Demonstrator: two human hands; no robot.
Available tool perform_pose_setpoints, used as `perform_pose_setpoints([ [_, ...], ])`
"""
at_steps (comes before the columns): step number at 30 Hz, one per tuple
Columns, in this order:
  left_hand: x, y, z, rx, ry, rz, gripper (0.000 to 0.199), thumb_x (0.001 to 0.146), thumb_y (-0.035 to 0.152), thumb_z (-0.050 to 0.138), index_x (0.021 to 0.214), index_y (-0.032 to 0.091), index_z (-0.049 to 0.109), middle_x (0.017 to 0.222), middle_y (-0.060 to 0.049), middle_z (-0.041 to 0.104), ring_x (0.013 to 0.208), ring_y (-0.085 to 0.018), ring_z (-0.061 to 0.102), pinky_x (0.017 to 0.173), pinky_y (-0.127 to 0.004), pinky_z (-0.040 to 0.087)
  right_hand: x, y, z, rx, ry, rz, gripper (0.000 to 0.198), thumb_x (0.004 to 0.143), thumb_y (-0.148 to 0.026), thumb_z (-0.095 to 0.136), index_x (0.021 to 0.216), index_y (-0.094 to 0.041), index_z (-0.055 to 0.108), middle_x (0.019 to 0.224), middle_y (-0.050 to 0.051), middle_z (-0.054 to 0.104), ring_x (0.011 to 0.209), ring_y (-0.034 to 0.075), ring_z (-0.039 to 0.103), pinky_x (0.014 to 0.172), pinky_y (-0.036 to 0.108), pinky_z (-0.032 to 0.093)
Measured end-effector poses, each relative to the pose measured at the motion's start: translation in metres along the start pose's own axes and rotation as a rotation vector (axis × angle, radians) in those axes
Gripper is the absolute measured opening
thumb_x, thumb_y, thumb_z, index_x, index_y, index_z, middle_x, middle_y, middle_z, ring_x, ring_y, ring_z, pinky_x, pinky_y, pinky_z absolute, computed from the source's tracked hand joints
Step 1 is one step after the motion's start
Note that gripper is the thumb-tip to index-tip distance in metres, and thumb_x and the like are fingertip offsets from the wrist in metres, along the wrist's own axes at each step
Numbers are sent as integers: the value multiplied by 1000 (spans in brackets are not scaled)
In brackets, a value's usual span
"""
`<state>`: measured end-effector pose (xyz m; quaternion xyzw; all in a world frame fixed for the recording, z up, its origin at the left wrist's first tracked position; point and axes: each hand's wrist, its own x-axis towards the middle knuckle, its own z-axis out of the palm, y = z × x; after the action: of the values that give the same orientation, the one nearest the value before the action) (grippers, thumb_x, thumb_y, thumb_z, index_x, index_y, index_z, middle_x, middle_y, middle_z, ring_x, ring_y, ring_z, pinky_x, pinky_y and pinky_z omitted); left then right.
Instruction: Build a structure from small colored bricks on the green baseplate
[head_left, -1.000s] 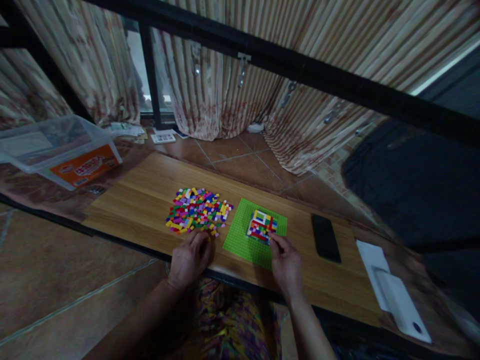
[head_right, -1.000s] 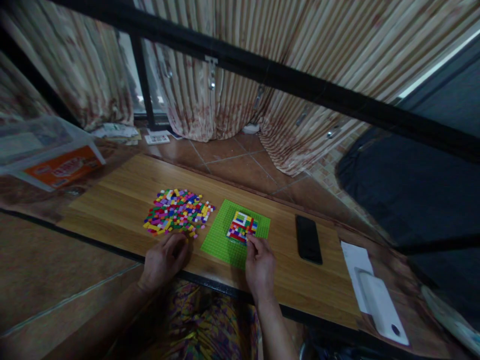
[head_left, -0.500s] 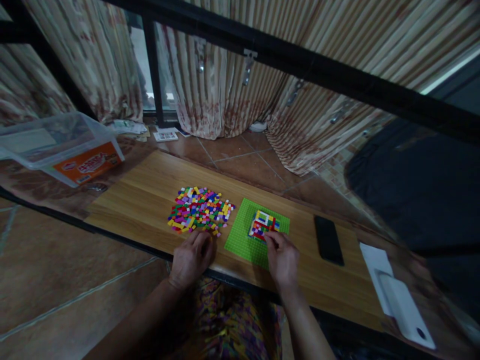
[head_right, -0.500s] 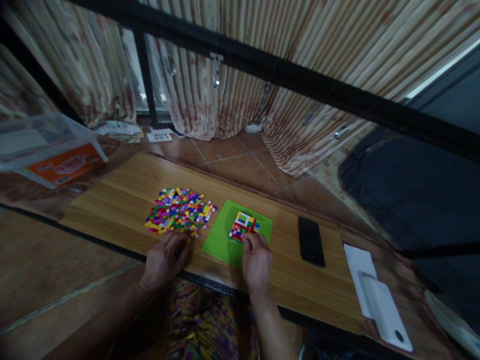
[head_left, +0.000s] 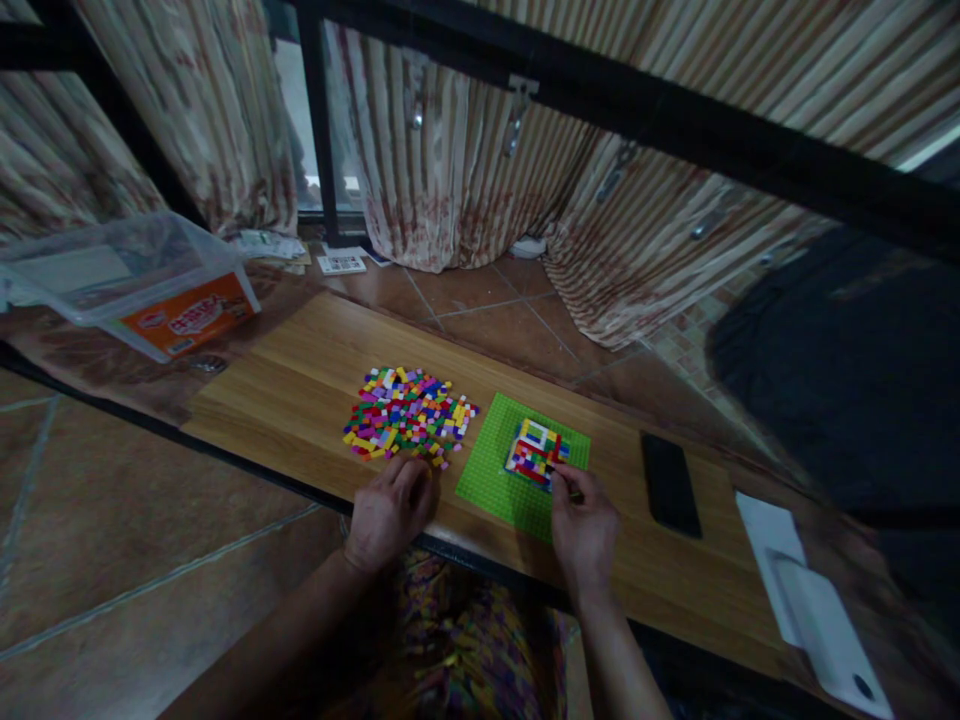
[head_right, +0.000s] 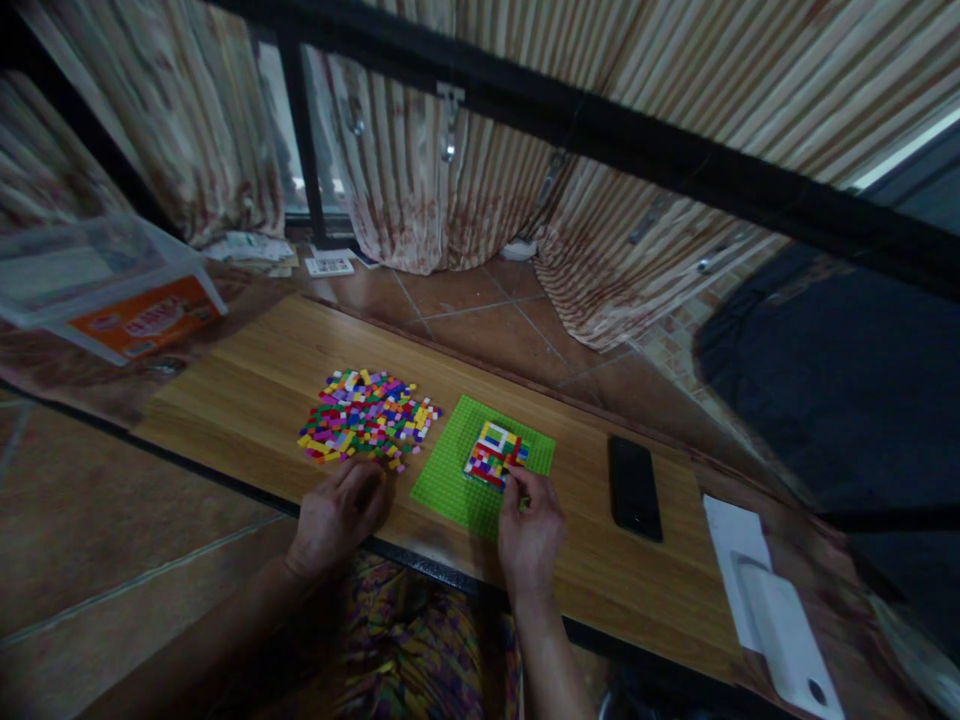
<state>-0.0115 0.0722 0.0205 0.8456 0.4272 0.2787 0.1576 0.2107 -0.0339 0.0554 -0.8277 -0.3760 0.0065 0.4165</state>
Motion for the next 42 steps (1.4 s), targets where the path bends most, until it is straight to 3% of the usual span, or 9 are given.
perform_pose_setpoints([
  [21, -1, -1, 0, -17, -6, 8, 14, 91, 30, 49, 98, 21, 58, 97, -4, 67, 80, -14, 64, 67, -22, 48, 12, 12, 12, 141, -28, 185, 29, 74, -44, 64, 81, -17, 71, 81, 7, 71, 72, 20, 63, 72, 33, 47],
  [28, -1, -1, 1, -11, 16, 20, 15, 89, 30, 52, 98, 21, 59, 98, -5, 67, 80, -14, 64, 66, -21, 48, 13, 8, 9, 129, -36, 131, 26, 75, -41, 63, 78, -17, 71, 78, 6, 70, 69, 18, 61, 69, 32, 46],
  [36, 1, -2, -2, -79, 38, 22, 14, 90, 29, 49, 94, 20, 59, 88, -4, 69, 74, -15, 65, 64, -22, 49, 7, 9, 8, 175, -21, 79, 28, 80, -43, 58, 83, -17, 69, 85, 8, 70, 76, 20, 62, 75, 34, 47],
  [39, 1, -4, -3, -152, 23, -9, 13, 90, 28, 50, 96, 21, 58, 85, -2, 70, 71, -13, 65, 64, -22, 49, -5, -2, 12, 189, 11, 25, 29, 83, -43, 56, 86, -17, 69, 87, 8, 69, 78, 19, 62, 77, 34, 47],
  [42, 0, -5, -3, -215, -3, -34, 11, 88, 25, 51, 96, 22, 57, 83, 0, 69, 70, -12, 65, 65, -21, 49, -22, -22, 21, 222, -89, -50, 25, 86, -40, 55, 87, -20, 70, 88, 5, 69, 81, 18, 61, 78, 32, 47],
])
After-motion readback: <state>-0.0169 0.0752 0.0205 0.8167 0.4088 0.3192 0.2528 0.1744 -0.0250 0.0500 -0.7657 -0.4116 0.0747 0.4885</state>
